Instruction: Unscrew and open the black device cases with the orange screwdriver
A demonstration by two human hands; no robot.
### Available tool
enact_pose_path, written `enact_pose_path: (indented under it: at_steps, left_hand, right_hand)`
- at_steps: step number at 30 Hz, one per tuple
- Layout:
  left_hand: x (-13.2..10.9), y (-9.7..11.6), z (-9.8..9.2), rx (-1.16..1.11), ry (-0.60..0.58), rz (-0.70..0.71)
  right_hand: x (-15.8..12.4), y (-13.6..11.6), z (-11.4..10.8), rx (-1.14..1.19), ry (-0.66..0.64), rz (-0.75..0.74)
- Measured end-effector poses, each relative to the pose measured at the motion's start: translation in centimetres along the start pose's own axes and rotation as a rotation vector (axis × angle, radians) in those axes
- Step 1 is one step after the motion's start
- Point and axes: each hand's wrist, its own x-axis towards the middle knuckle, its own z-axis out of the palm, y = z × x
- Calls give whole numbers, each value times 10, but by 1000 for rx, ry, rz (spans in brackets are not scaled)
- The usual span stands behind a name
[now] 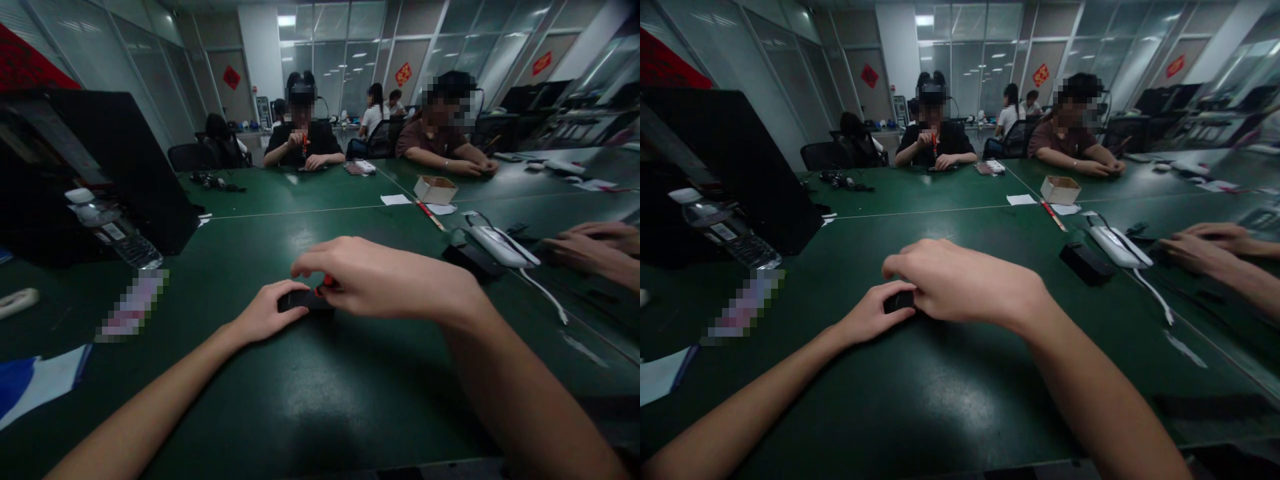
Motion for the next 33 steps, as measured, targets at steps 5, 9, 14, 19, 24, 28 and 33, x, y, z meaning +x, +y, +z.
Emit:
enact_pose_path:
  at_steps: [5,9,14,19,24,28,33]
  left_hand:
    - [-2,1,-15,64,-54,131]
    - [-4,3,-2,134,37,118]
    - [-1,1,16,164,74,99]
    - [4,-1,16,188,81,102]
    - [6,-2,15,208,63,136]
    - [6,-2,15,224,58,153]
    - [5,-4,15,243,50,161]
  right_hand:
    - [-35,8,-11,50,-44,117]
    - [-59,24,3,113,32,169]
    - [-74,52,37,255,330,232]
    - [-75,69,62,374,606,311]
    - [-80,77,66,400,692,391]
    - [-79,79,70,462,715,402]
    - [-72,79,82,456,644,366]
